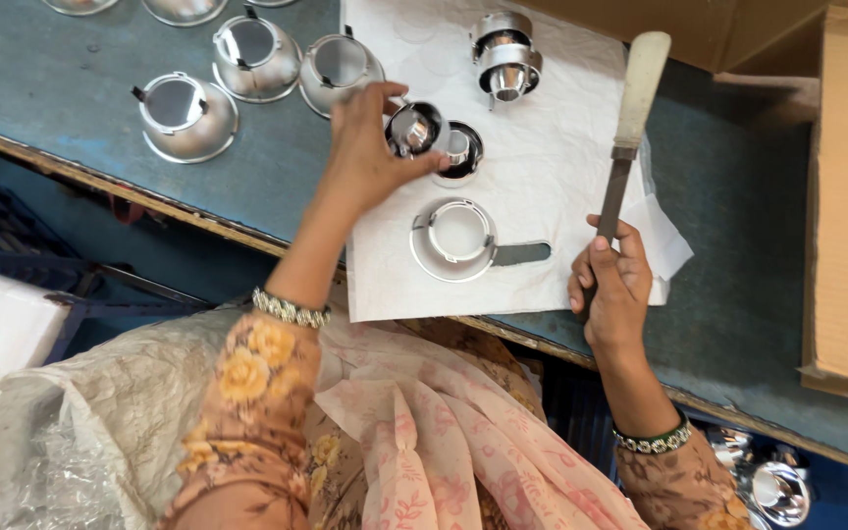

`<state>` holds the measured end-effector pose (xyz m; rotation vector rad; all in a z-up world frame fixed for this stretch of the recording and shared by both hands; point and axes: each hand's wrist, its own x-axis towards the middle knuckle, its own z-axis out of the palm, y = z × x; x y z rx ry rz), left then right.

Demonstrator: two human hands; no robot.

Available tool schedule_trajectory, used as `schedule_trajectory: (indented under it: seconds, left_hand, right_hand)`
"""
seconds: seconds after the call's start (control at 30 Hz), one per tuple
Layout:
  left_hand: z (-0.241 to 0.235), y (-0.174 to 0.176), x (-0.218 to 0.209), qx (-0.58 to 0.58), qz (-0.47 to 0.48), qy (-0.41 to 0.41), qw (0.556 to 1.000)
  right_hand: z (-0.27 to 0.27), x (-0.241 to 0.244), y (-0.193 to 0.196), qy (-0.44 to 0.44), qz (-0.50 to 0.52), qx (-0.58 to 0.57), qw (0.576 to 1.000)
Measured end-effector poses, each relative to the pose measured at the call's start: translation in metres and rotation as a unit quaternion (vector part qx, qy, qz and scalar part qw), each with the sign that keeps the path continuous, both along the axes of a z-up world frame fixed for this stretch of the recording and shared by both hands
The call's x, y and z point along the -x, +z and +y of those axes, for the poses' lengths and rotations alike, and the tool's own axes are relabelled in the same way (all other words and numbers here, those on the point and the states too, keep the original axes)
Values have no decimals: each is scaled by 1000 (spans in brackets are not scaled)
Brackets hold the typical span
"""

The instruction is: The person wipes the interior of metal reflectors using a tipped tool and then peels and handles small circular adhesive stickers on a white sheet.

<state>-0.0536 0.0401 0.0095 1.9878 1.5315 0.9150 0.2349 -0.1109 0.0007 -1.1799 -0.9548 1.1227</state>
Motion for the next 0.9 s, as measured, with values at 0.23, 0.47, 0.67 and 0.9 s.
schedule_trajectory:
  seconds: [0.23,0.47,0.67,0.9]
  left_hand:
    - [-79,29,13,-63,-70,48,994]
    - [-87,20,36,-32,29,19,999]
    - [-89,23,46,-51,-9,-34,998]
    - [-103,55,9,-85,-76,-206,972]
  right_hand:
    - [0,0,-2,5,5,-5,1000]
    - [-1,0,-2,5,-14,-8,1000]
    - [-1,0,-2,3,-13,-11,1000]
    - [-3,1,0,4,-21,-1,1000]
